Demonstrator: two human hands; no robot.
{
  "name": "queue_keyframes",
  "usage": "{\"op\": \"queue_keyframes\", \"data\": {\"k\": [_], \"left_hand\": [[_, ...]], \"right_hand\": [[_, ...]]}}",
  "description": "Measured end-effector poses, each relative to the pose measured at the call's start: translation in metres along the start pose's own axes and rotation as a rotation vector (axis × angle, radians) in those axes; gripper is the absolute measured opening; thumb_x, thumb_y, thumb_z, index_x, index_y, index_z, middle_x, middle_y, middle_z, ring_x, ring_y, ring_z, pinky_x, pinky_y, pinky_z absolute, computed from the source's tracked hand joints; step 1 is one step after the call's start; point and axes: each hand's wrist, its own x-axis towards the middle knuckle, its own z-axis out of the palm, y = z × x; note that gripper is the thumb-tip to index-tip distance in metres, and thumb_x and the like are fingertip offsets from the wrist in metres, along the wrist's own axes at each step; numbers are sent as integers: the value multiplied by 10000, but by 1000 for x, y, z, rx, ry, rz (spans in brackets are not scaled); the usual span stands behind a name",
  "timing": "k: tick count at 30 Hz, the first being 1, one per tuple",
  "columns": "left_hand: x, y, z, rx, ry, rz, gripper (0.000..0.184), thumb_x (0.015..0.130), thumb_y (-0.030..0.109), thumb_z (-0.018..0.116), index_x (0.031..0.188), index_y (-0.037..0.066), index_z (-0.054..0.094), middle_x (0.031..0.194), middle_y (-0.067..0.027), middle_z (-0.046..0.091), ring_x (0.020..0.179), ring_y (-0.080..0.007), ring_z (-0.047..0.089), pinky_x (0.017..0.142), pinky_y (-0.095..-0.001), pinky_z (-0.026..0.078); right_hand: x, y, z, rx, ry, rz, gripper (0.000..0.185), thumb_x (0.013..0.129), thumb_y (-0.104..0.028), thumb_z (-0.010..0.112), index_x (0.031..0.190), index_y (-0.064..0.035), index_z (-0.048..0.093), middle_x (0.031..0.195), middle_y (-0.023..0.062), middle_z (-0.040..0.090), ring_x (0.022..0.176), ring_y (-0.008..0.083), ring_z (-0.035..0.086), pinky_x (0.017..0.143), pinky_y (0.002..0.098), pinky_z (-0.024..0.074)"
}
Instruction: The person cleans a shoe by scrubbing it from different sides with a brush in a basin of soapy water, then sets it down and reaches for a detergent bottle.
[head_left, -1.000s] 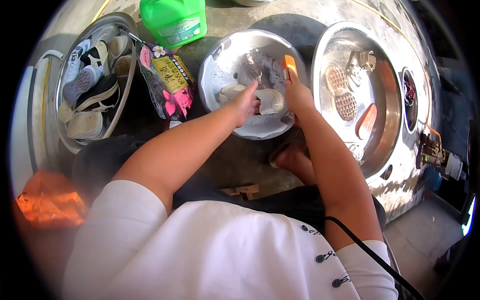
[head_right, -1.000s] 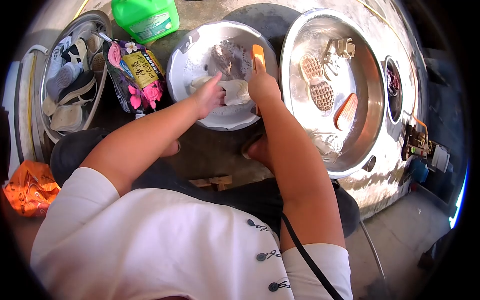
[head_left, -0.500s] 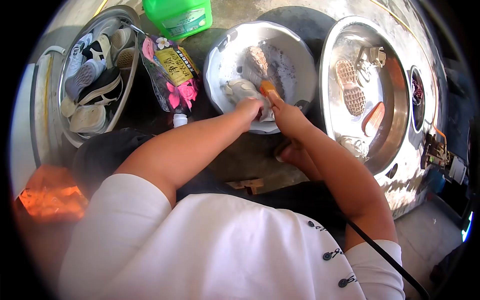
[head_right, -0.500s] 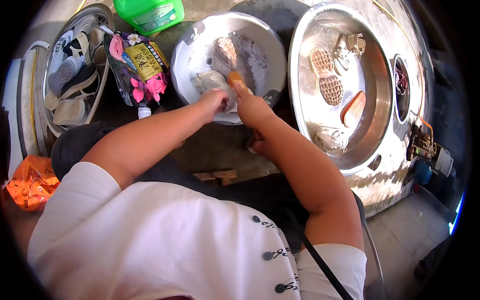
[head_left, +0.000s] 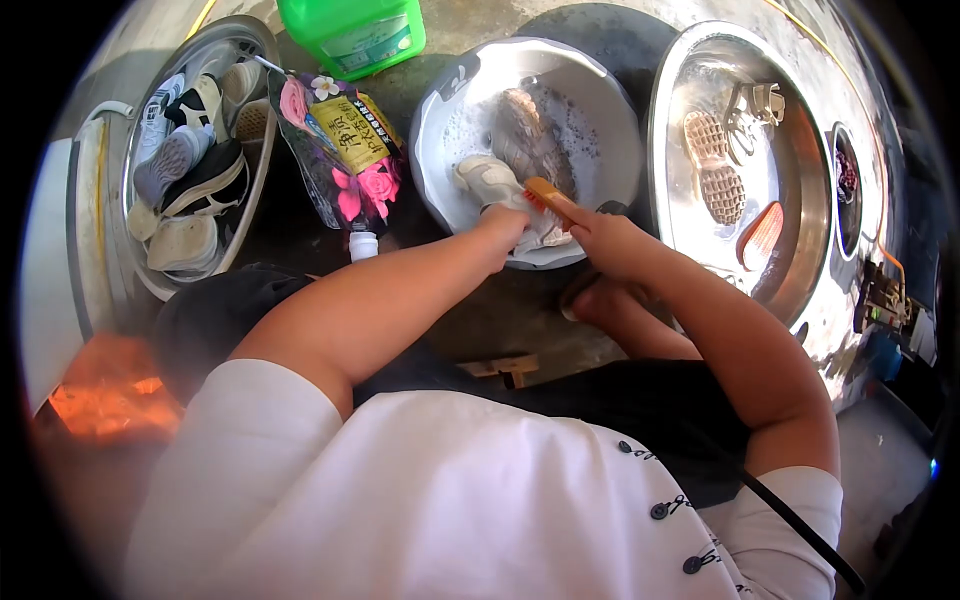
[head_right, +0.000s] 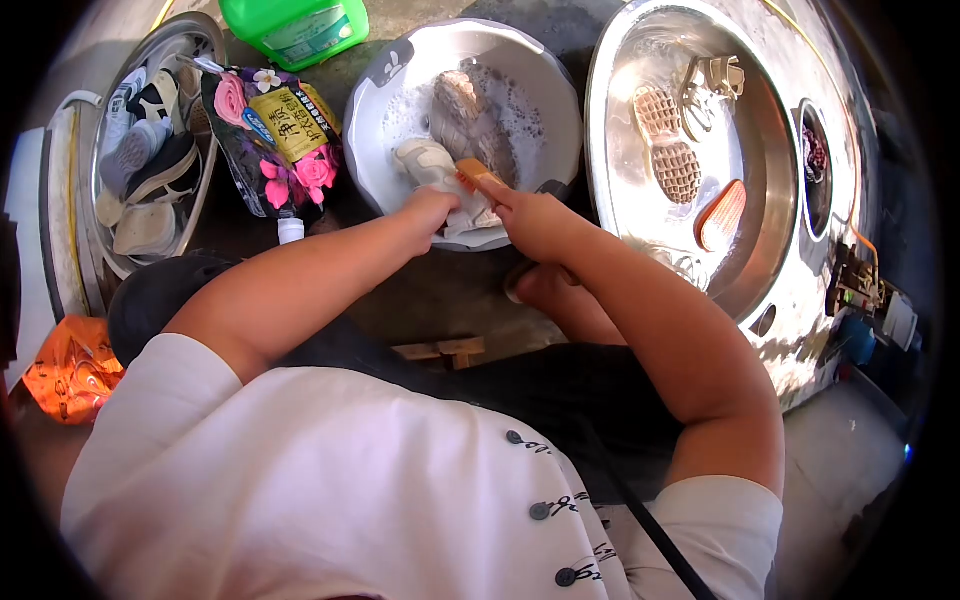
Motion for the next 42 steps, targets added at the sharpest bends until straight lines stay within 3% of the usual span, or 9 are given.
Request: {"op": "queue_keyframes", "data": {"k": [4,11,16,18,26,31,33,39,42], "left_hand": [[-11,10,0,-6,-3,-57,271,766,102,602,961,-82,644,898,-193,650,788,-262,628,681,-400,475],[14,-10,6,-194,24,53,258,786,115,576,949,-75,637,853,-153,638,729,-239,612,622,-379,459],[-6,10,-2,-37,-40,-29,234,780,98,566,943,-57,632,867,-142,632,772,-223,606,655,-358,460],[-4,7,-4,12,-60,-66,216,776,77,556,942,-40,627,884,-129,630,800,-211,604,675,-341,462],[16,-12,-2,-116,-48,-81,315,779,126,578,1014,-82,609,868,-169,623,715,-245,596,628,-377,452],[6,-9,-3,-21,-62,-18,316,780,134,580,1003,-86,620,864,-171,631,731,-245,607,640,-381,458],[8,-10,-5,31,-91,-7,316,782,136,581,1001,-89,622,862,-172,634,736,-245,612,643,-383,461],[19,-14,-5,83,-53,-61,225,785,68,558,969,-42,626,879,-121,633,767,-219,612,687,-347,477],[36,-28,-7,2,-28,38,249,789,74,564,1002,-44,616,894,-130,635,811,-221,622,698,-354,481]], "right_hand": [[-26,14,-4,59,-32,-24,528,977,-236,417,1480,-334,289,1103,255,621,1003,409,613,902,437,460],[71,-8,26,8,101,-58,498,981,-288,411,1469,-318,316,1072,261,631,983,408,620,875,433,472],[-6,23,0,38,42,-163,506,981,-274,410,1463,-379,298,1053,251,641,944,413,629,858,453,481],[-31,20,-12,-38,-109,44,541,983,-230,431,1477,-378,270,1103,225,636,1008,385,622,910,416,468],[63,-14,10,-199,-23,-104,531,984,-276,433,1471,-406,266,1043,248,641,955,400,631,871,441,478],[10,18,-6,-43,-114,-112,527,990,-284,417,1474,-416,254,1052,261,633,958,413,624,876,449,471],[-9,32,-10,-49,-115,-122,486,992,-307,437,1451,-407,315,1051,187,657,959,384,636,858,437,488],[57,-12,-6,-407,-85,-46,471,1000,-335,386,1450,-443,302,1098,168,649,993,345,642,864,419,486],[94,-30,-3,-394,-29,-43,466,1001,-347,366,1451,-447,299,1111,170,648,992,348,642,860,423,484]]}}
